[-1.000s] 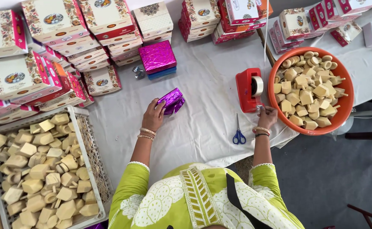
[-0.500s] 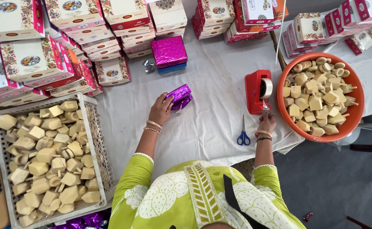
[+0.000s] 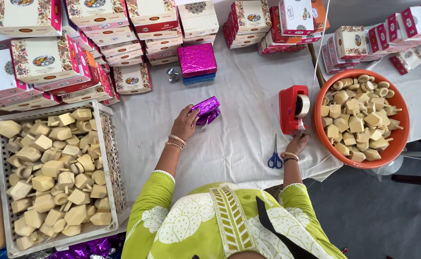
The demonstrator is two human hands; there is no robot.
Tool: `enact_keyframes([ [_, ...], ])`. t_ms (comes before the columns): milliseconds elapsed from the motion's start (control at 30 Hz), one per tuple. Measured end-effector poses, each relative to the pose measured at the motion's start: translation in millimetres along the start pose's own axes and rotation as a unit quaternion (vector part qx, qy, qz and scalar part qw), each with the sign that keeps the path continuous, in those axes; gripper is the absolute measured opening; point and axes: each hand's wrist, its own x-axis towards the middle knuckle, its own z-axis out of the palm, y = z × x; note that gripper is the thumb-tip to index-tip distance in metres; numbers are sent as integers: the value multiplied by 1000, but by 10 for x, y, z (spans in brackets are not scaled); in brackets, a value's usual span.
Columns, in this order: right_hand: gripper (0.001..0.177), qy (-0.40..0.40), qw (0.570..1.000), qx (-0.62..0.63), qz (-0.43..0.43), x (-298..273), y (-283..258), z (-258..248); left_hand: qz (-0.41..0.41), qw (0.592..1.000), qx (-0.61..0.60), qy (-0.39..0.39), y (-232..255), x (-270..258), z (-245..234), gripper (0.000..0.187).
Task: Wrapping small items in decorative paper and placing them into gift boxes.
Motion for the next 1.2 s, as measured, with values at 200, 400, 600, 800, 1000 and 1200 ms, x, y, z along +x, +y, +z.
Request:
enact_keyframes([
  [200,4,13,915,-352,-197,-291,-498,32,-2,1000,13,-1,-12,3,21,31],
  [400,7,-132,983,-99,-83,-1117,-439,451,2,1000,8,1,-49,-25,73,34],
  [600,14,-374,921,-60,-93,-1632,-1825,1812,16,1000,12,11,-119,-54,142,36],
  [800,14,-458,879,-112,-76,-1671,-2023,2723,1,1000,-5,10,-106,-67,166,30],
  [1000,17,-439,858,-256,-70,-1706,-2203,2825,1,1000,-19,9,20,-30,38,38],
  [1200,24,-438,840,-278,-162,-1768,-2341,2782,7,1000,-19,13,-66,-78,131,42],
])
